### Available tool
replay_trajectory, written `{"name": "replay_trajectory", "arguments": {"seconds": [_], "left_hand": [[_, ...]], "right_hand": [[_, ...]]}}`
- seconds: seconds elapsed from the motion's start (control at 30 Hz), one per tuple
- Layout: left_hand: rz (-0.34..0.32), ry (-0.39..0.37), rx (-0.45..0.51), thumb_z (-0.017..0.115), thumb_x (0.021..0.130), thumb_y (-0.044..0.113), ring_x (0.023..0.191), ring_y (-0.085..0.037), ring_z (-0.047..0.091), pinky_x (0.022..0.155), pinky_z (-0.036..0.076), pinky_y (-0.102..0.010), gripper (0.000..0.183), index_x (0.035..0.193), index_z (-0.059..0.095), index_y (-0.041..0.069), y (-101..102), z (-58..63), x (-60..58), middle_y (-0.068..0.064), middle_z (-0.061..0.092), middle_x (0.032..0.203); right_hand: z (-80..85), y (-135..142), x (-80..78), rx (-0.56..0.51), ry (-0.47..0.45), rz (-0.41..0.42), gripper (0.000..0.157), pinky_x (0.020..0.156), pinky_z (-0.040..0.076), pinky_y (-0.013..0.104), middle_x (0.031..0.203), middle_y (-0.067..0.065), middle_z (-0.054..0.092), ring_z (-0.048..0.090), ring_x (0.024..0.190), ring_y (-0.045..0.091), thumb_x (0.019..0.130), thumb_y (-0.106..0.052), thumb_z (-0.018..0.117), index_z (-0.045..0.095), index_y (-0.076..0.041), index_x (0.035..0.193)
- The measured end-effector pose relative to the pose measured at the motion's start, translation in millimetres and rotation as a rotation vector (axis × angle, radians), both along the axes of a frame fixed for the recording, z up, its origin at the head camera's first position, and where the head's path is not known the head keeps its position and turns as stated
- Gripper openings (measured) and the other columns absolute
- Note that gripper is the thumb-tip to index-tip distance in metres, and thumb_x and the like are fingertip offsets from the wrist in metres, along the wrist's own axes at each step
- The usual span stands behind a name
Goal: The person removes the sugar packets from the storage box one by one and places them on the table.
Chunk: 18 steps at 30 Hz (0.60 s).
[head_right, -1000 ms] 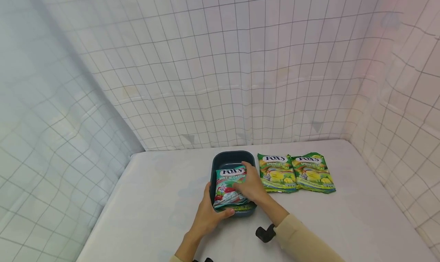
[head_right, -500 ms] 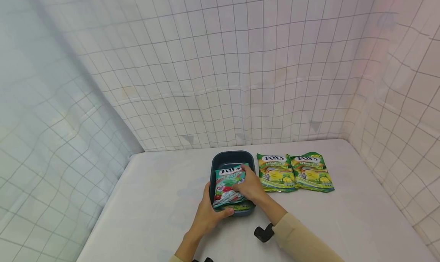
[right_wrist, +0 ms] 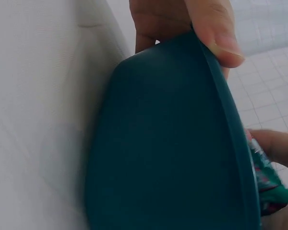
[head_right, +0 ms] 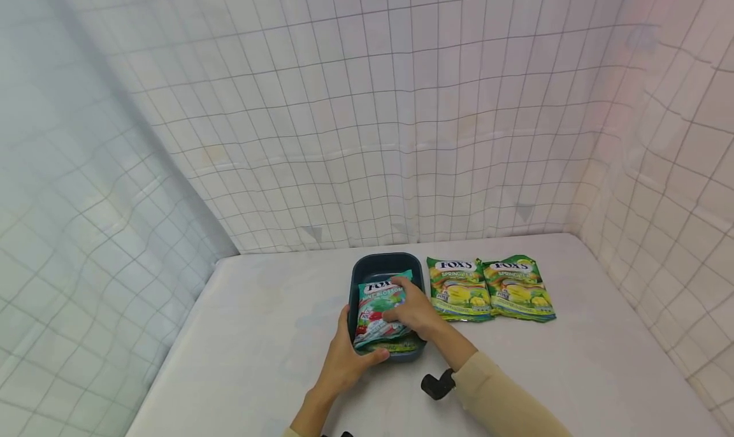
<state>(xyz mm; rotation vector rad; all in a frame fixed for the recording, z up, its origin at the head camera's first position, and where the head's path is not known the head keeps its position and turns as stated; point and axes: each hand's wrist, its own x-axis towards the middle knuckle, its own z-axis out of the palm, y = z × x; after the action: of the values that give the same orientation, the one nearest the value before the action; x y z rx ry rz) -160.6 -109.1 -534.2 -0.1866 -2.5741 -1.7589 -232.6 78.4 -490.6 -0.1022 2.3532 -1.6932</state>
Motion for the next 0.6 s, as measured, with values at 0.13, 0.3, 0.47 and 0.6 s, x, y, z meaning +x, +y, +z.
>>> {"name": "replay_trajectory", "arguments": {"seconds": [0.13, 0.3, 0.47, 0.6], "left_hand": [[0.001, 0.0, -0.002, 0.09, 0.078, 0.041, 0.137, -0.028, 0.045, 0.111, 0.037, -0.053, 0.123, 0.163, 0.008, 0.008, -0.1, 1.3, -0.5, -0.015, 0.039, 0.156], [-0.006, 0.0, 0.006, 0.09, 0.077, 0.044, 0.139, -0.028, 0.043, 0.112, 0.036, -0.053, 0.125, 0.163, 0.007, 0.008, -0.1, -0.5, -2.7, -0.014, 0.038, 0.157], [-0.004, 0.0, 0.009, 0.091, 0.077, 0.043, 0.141, -0.029, 0.041, 0.113, 0.035, -0.053, 0.125, 0.163, 0.007, 0.008, -1.0, -2.8, -1.7, -0.016, 0.037, 0.158], [0.002, 0.001, 0.003, 0.09, 0.077, 0.043, 0.142, -0.033, 0.039, 0.113, 0.034, -0.056, 0.126, 0.162, 0.006, 0.005, -1.5, -3.1, -0.6, -0.019, 0.035, 0.158]], "right_hand": [[-0.9, -0.5, -2.0, -0.022, -0.014, 0.014, 0.081, 0.092, 0.049, 0.051, 0.153, 0.02, 0.043, 0.056, 0.114, 0.035, 0.08, -0.002, 0.084, 0.049, -0.017, 0.151], [-2.7, 1.1, -2.5, -0.056, -0.014, -0.004, 0.08, 0.084, 0.052, 0.045, 0.143, 0.02, 0.05, 0.06, 0.102, 0.031, 0.08, 0.001, 0.082, 0.051, -0.019, 0.15], [-1.0, 3.2, 1.0, -0.079, -0.009, -0.006, 0.079, 0.086, 0.051, 0.045, 0.148, 0.02, 0.045, 0.059, 0.104, 0.031, 0.08, 0.001, 0.082, 0.051, -0.018, 0.15], [2.7, 6.5, 3.1, -0.078, 0.008, -0.007, 0.077, 0.091, 0.049, 0.05, 0.152, 0.021, 0.042, 0.057, 0.111, 0.034, 0.08, 0.0, 0.082, 0.051, -0.017, 0.15]]}}
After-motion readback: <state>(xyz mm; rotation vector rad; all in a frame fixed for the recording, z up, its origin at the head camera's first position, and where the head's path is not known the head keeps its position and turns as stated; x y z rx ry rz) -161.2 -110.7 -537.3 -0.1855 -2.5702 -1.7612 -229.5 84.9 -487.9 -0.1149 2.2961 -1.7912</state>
